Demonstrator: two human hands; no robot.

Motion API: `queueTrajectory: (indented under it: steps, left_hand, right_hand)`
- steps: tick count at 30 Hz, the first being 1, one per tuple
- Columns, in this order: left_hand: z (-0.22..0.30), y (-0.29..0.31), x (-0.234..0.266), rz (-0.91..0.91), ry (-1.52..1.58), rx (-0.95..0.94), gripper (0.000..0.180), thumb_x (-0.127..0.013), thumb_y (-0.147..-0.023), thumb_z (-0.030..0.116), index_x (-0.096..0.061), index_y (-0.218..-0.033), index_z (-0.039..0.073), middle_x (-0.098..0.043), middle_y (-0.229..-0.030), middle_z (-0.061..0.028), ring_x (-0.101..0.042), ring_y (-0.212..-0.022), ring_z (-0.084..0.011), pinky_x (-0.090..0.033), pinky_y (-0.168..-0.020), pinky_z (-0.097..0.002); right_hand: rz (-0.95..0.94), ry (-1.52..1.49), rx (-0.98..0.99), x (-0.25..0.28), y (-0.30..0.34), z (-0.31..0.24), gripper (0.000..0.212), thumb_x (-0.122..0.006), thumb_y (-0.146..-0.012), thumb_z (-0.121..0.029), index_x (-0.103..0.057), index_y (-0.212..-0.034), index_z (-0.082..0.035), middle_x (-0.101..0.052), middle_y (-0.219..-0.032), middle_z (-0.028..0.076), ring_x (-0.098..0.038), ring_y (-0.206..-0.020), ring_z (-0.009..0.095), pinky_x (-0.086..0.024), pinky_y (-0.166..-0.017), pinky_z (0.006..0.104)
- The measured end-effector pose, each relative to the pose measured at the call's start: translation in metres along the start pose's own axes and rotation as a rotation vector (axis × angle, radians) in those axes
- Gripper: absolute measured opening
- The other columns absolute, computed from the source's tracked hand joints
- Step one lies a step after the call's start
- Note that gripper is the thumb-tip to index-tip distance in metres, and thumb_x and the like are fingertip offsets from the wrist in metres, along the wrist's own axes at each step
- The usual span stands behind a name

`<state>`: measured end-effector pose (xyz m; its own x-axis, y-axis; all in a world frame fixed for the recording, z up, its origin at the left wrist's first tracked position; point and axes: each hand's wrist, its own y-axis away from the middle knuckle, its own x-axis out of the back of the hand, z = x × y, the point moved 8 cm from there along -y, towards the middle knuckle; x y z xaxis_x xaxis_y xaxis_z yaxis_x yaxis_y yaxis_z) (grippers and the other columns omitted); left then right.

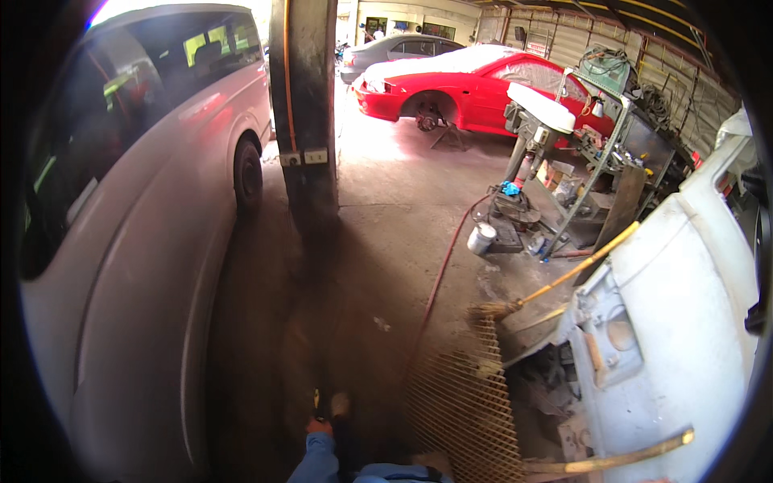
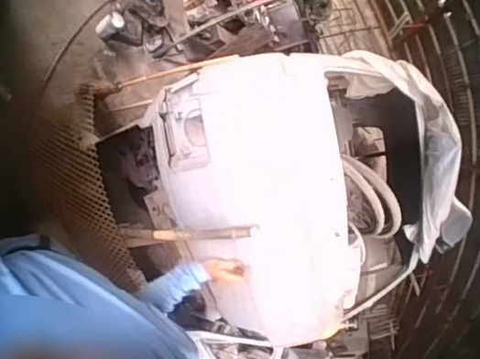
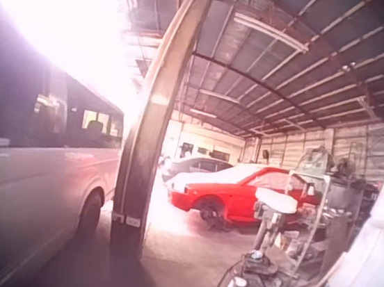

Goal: The person wraps newspaper around a white alloy wheel and secures it with masking tape. They then flip the wheel to cover the tire sidewall with newspaper and tape, preparing the wheel for painting.

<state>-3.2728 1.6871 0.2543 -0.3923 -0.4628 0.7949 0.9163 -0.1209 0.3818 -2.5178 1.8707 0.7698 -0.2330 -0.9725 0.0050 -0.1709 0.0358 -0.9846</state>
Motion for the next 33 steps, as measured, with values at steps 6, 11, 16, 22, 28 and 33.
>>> queueTrajectory:
  steps: [6,11,16,22,28,33]
  left_hand:
    - [0.059,-0.166,0.040,-0.108,-0.445,-0.029,0.052,-0.065,-0.072,0.031,-0.055,-0.113,0.000,-0.061,-0.107,-0.0223,-0.059,-0.100,-0.0386,-0.048,-0.086,-0.0455]
    - [0.164,-0.306,0.073,-0.067,-0.505,-0.117,0.057,-0.067,-0.070,0.036,-0.055,-0.112,0.000,-0.060,-0.110,-0.0213,-0.059,-0.101,-0.0385,-0.048,-0.087,-0.0451]
    - [0.331,-0.393,0.016,-0.077,-0.446,-0.386,0.053,-0.067,-0.070,0.035,-0.057,-0.109,0.001,-0.063,-0.103,-0.0185,-0.061,-0.096,-0.0349,-0.050,-0.083,-0.0419]
    - [0.526,-0.419,-0.133,-0.263,-0.460,-0.597,0.041,-0.066,-0.068,0.027,-0.061,-0.103,0.005,-0.066,-0.098,-0.0147,-0.062,-0.093,-0.0330,-0.051,-0.080,-0.0411]
    - [0.622,-0.460,-0.201,-0.479,-0.530,-0.449,0.045,-0.062,-0.073,0.042,-0.065,-0.105,0.010,-0.065,-0.104,-0.0166,-0.061,-0.099,-0.0326,-0.048,-0.088,-0.0381]
    - [0.655,-0.523,-0.211,-0.573,-0.394,-0.229,0.056,-0.060,-0.075,0.053,-0.064,-0.111,0.010,-0.062,-0.112,-0.0182,-0.058,-0.107,-0.0324,-0.045,-0.092,-0.0377]
  right_hand:
    - [-0.542,-0.767,-0.762,-0.122,0.200,-0.331,0.032,-0.058,-0.087,-0.012,-0.050,-0.116,-0.002,-0.054,-0.101,0.008,-0.053,-0.079,0.018,-0.046,-0.073,0.0302]
    - [-1.071,-1.060,-0.647,-0.184,0.226,-0.526,0.024,-0.059,-0.081,-0.008,-0.053,-0.104,-0.004,-0.058,-0.082,0.008,-0.058,-0.069,0.016,-0.048,-0.065,0.0301]
    - [-2.052,-1.290,-0.130,-0.206,0.421,-0.657,0.039,-0.066,-0.080,-0.031,-0.058,-0.103,-0.001,-0.065,-0.094,0.016,-0.065,-0.083,0.026,-0.051,-0.073,0.0364]
    - [-2.721,-0.439,0.283,-0.279,0.681,-0.662,0.068,-0.061,-0.077,-0.055,-0.055,-0.116,0.000,-0.060,-0.112,0.020,-0.057,-0.105,0.034,-0.045,-0.089,0.0428]
    - [-2.318,-0.493,0.016,-0.520,0.631,-0.732,0.062,-0.068,-0.073,-0.050,-0.059,-0.112,-0.003,-0.061,-0.110,0.020,-0.058,-0.103,0.034,-0.045,-0.089,0.0423]
    - [-2.152,-0.720,0.062,-0.679,0.540,-0.886,0.051,-0.068,-0.076,-0.041,-0.059,-0.108,-0.003,-0.062,-0.102,0.021,-0.058,-0.099,0.035,-0.046,-0.087,0.0425]
